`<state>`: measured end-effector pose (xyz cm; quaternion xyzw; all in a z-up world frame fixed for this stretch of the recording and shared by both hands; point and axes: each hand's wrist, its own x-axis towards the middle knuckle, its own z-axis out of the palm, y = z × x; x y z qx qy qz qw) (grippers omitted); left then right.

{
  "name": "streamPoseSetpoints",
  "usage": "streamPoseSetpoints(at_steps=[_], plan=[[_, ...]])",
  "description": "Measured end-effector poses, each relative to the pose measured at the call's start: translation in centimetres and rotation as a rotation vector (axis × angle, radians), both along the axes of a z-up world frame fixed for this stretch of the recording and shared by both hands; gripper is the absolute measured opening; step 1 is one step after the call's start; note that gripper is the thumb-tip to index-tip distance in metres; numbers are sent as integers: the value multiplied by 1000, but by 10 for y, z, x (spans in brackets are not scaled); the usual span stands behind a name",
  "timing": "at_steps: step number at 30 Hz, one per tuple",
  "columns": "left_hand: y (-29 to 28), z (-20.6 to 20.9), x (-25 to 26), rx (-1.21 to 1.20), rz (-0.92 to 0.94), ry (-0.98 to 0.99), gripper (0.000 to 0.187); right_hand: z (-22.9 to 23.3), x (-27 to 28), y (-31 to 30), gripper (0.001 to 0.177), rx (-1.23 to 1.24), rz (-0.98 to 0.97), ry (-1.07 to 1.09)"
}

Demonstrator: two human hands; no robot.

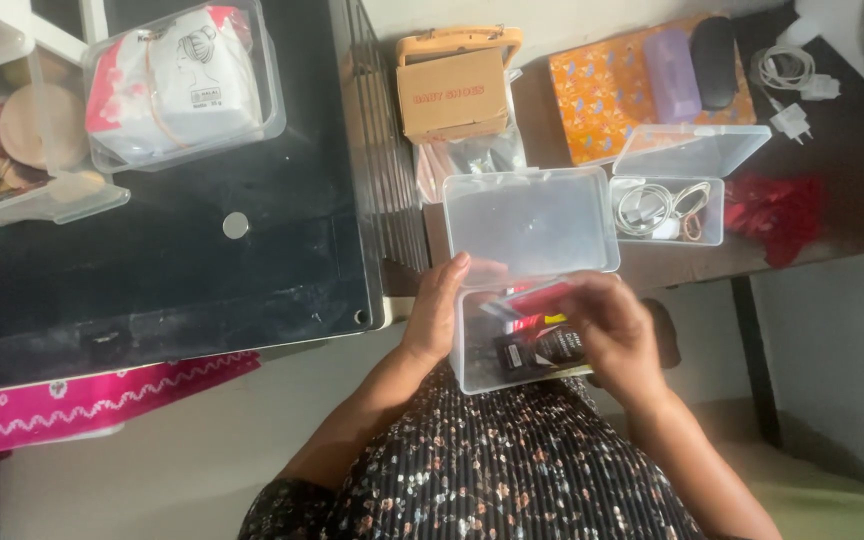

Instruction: Organizing small personal items and accessories into clear plastic containers on a dresser.

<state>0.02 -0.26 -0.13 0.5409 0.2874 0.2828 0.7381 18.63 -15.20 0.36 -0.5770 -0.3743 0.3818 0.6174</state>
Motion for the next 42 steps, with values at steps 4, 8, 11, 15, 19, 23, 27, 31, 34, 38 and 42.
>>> streamPoseSetpoints(at_steps=[4,8,11,15,19,23,27,31,34,38,42], plan=[[2,-18,2,-139,14,25,61,11,8,5,24,160,25,740],[1,-38,2,-322,87,-139,51,6,11,7,24,70,-6,903],[3,-38,6,-408,127,-198,48,9,11,11,32,8,-11,900],[2,-31,10,-337,114,-147,54,11,11,11,36,-6,30,880],[1,-26,13,-371,121,-108,56,9,16,9,34,-13,40,884],[0,-20,18,-314,91,-117,57,15,18,9,35,4,49,894],[-1,-24,21,-235,90,-97,59,12,21,8,29,16,35,929],[-2,-12,26,-366,110,-43,58,-1,26,5,4,100,118,949],[-3,-12,27,-372,70,-80,56,12,27,9,8,123,133,944],[-2,-45,22,-154,61,-101,56,-1,30,6,14,177,225,938],[-3,-35,25,-171,94,83,57,-28,32,-3,17,200,223,756]])
